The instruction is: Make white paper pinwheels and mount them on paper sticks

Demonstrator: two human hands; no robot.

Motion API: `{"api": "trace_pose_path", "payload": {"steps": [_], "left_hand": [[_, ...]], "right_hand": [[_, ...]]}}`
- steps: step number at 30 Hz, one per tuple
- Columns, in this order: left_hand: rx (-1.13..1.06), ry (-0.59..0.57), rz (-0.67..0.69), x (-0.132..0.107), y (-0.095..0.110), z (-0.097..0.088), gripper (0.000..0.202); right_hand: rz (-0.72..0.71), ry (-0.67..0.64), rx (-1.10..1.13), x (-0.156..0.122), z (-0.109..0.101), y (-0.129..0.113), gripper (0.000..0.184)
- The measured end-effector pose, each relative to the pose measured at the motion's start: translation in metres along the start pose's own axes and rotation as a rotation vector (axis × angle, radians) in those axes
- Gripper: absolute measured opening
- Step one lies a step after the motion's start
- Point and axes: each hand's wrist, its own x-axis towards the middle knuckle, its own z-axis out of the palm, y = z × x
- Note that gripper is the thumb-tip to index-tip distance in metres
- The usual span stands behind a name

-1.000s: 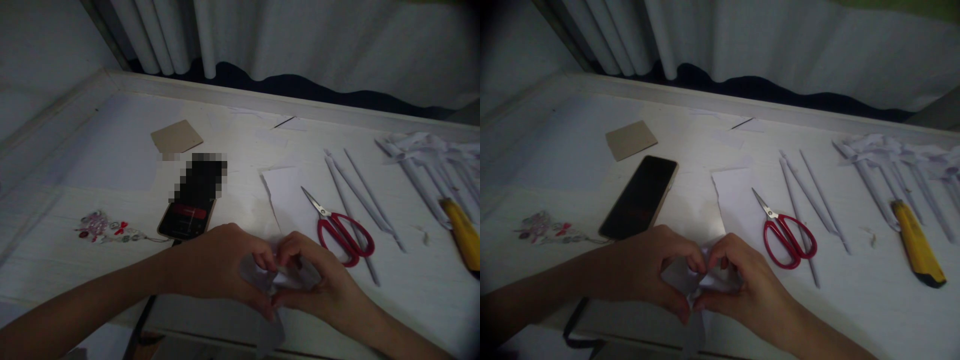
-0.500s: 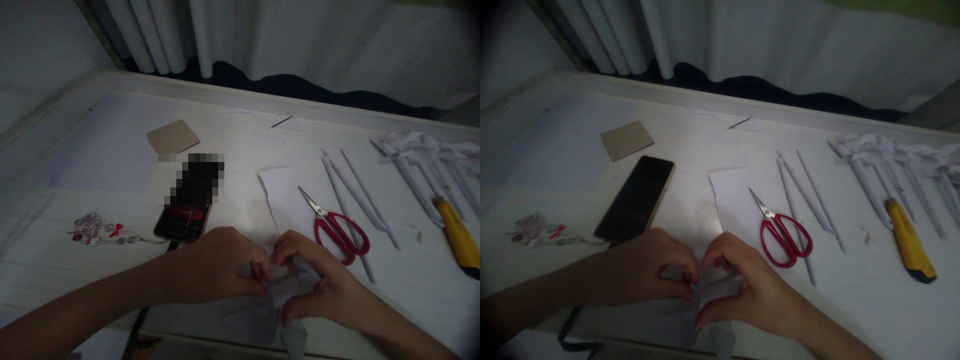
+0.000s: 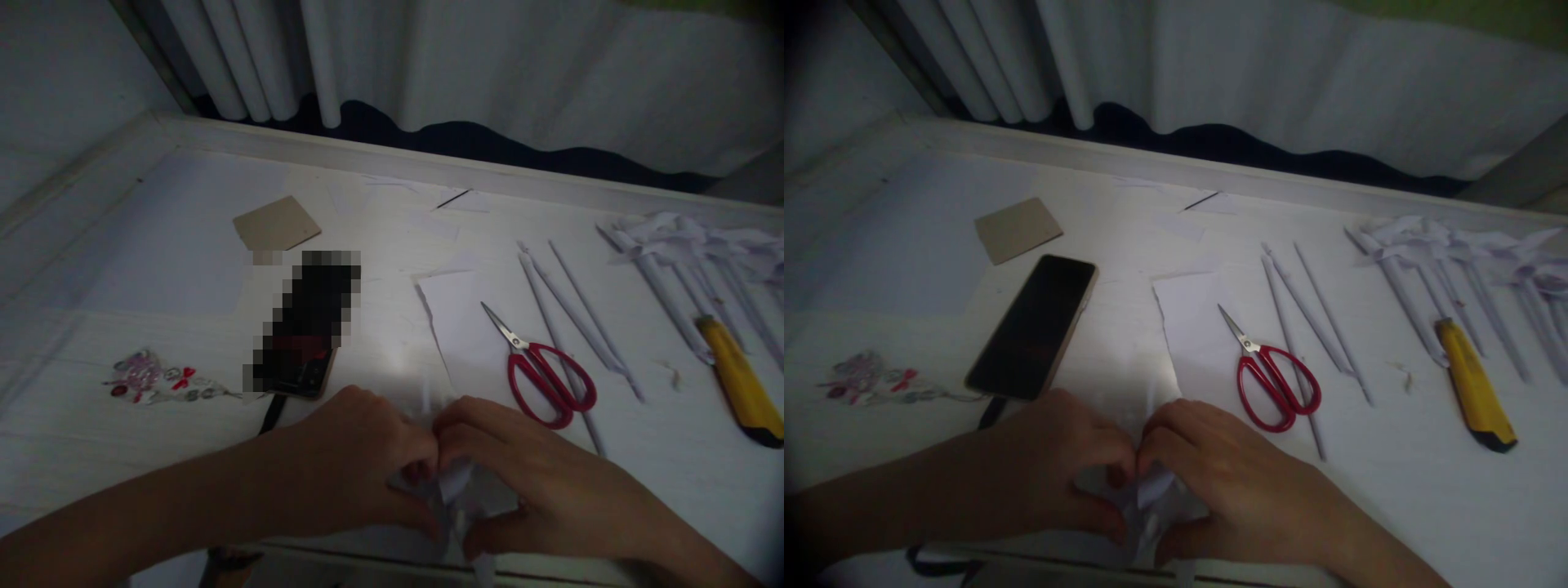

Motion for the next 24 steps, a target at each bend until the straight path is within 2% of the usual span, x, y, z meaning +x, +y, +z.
{"api": "trace_pose_path", "payload": {"steps": [4, 10, 16, 21, 24], "left_hand": [[0.039, -0.010, 0.001, 0.000, -0.001, 0.003, 0.013], [0.021, 0.036, -0.058, 0.000, -0.001, 0.006, 0.012], [-0.015, 0.079, -0.136, 0.000, 0.005, -0.002, 0.017], [-0.018, 0.093, -0.151, 0.002, 0.002, 0.000, 0.038], [0.005, 0.104, -0.167, 0.003, 0.001, 0.003, 0.034]], "right_hand": [[0.010, 0.020, -0.031, 0.002, 0.004, -0.001, 0.034], [0.045, 0.134, -0.019, 0.006, 0.009, -0.002, 0.031], [0.100, 0.222, 0.016, 0.004, 0.012, -0.004, 0.028], [0.124, 0.286, 0.029, 0.006, 0.016, -0.003, 0.030], [0.122, 0.327, 0.022, 0.007, 0.021, -0.002, 0.028]]}}
